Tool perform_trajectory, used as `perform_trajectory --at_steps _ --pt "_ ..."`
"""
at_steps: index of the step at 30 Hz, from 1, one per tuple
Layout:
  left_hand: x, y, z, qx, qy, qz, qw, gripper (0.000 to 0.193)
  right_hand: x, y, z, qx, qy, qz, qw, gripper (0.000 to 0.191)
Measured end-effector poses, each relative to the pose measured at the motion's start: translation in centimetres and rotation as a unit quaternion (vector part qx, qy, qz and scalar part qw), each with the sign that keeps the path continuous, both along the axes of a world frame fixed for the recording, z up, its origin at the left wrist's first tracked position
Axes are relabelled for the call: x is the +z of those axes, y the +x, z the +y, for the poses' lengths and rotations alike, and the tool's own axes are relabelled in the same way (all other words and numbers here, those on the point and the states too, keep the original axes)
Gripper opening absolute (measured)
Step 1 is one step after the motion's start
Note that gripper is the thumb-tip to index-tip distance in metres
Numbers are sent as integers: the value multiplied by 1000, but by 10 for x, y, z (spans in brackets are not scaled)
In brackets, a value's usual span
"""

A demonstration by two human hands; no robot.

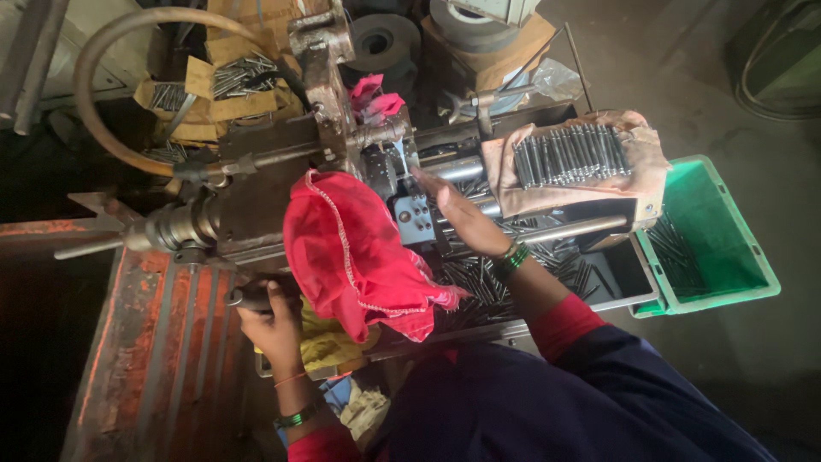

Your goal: The person operates a nail-making machine by repeatedly inserting metal rods into the feed slot and pulling a lever to process them. Finished nails accumulate in a tray below the machine. The person occasionally adjusts the pile of rods in the tray with their right hand.

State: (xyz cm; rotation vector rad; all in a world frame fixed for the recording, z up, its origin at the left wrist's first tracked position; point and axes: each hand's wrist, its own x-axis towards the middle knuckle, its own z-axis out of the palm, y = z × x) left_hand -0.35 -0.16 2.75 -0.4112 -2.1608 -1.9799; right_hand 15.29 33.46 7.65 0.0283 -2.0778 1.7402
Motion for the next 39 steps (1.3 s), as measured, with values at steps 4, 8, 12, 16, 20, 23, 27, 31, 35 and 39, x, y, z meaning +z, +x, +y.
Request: perform_trajectory --at_steps 4,8,12,16,20,23,27,31,35,39 --pt "-4 -4 -1 9 -26 42 999 27 23 17 12 -190 200 -43 960 53" --pt "-5 -3 -2 9 -32 28 999 27 43 51 52 -318 262 19 911 32" --pt "-4 -1 -2 4 -11 29 1000 30 46 99 106 -455 338 -5 824 22" --pt "-8 -5 -2 11 -18 49 999 31 35 140 158 -519 394 -109 751 21" --pt "-12 -8 -3 1 -4 43 999 30 23 154 183 -501 429 -183 729 25" --pt "-11 -7 -2 20 -18 23 999 30 19 153 189 -488 476 -213 700 30" --pt "-7 -4 -1 31 -41 55 997 27 18 151 188 -486 488 -205 696 26" --pt "-3 -3 1 27 -22 42 998 27 21 151 186 -479 490 -201 700 23" --pt "0 -1 4 24 -7 61 998 25 22 151 184 -475 505 -201 692 20" --pt "6 3 4 36 -45 74 996 23 22 153 185 -472 514 -194 689 18"
